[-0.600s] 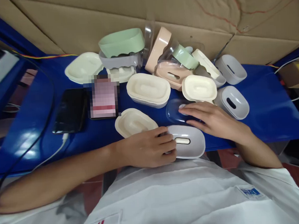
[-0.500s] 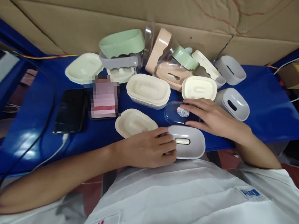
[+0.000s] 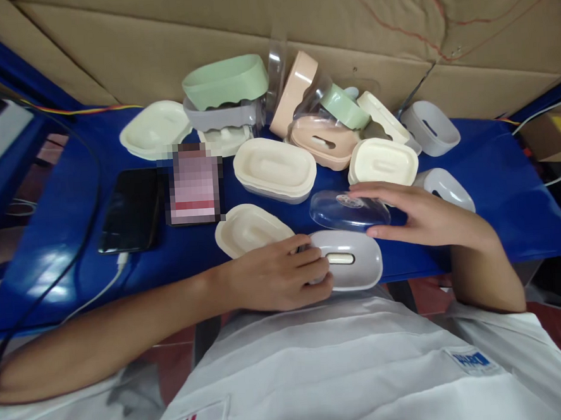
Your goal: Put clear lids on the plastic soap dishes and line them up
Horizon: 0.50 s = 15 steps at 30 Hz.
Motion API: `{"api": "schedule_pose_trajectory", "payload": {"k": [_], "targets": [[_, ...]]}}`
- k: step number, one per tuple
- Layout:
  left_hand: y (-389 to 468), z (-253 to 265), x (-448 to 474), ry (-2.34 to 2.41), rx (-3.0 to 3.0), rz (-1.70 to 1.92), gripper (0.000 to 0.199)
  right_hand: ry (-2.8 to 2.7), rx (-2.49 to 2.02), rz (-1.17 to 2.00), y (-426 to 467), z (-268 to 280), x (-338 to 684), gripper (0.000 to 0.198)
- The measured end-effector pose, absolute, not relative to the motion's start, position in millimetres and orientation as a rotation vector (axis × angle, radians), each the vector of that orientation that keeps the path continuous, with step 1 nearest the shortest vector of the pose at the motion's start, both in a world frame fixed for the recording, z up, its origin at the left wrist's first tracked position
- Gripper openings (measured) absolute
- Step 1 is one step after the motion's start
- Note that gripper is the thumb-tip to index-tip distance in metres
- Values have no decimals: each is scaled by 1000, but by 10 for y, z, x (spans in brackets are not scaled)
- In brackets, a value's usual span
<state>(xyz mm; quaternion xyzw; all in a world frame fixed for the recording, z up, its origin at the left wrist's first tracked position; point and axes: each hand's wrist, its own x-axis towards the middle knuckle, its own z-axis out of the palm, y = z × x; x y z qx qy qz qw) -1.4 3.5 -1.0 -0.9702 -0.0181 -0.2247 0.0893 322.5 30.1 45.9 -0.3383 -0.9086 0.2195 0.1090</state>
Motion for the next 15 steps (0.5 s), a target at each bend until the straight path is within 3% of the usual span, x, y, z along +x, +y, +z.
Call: {"api": "schedule_pose_trajectory", "payload": {"k": [6,15], "targets": [[139,61,-82,-221,-2722,-772,24,-2734,-918,695,193,477,3139,69],[227,-14,-62,-322,-3003,-826,22,-2861,-881,378,-98,300,2989,91]]}}
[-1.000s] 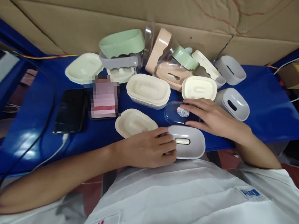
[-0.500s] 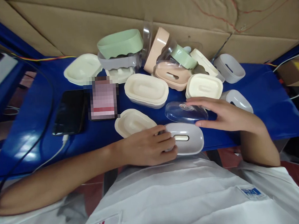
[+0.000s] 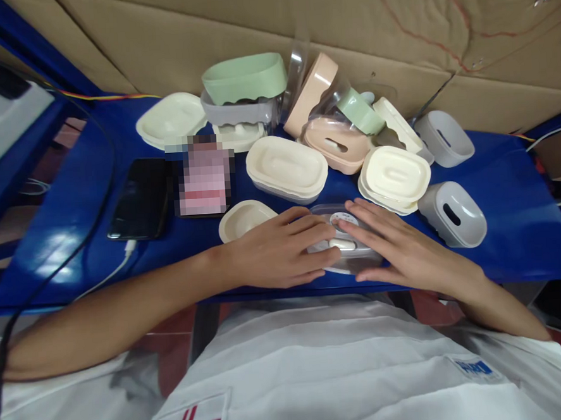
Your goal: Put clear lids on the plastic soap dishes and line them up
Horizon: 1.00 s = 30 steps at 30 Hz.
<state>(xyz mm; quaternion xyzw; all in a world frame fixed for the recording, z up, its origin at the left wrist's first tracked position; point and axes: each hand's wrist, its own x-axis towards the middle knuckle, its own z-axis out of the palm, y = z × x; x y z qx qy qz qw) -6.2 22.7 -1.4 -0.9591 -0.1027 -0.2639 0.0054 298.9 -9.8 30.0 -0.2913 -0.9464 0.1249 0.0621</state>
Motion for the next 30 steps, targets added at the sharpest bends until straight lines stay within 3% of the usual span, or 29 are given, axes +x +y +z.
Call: {"api": "schedule_pose_trajectory", "payload": {"k": [16,25,30], "targets": [[198,-96,19,-309,-2946,-998,10,-2550,-893,-173,-586,-226,3010,92],[204,43,-26,-280,-2969,-940,10,-2406,-994,191,-512,-196,3058,87],[210,490,-325,-526,-2857,-716,23,-2055,-1185,-271,-540,-52,3688,85]]}}
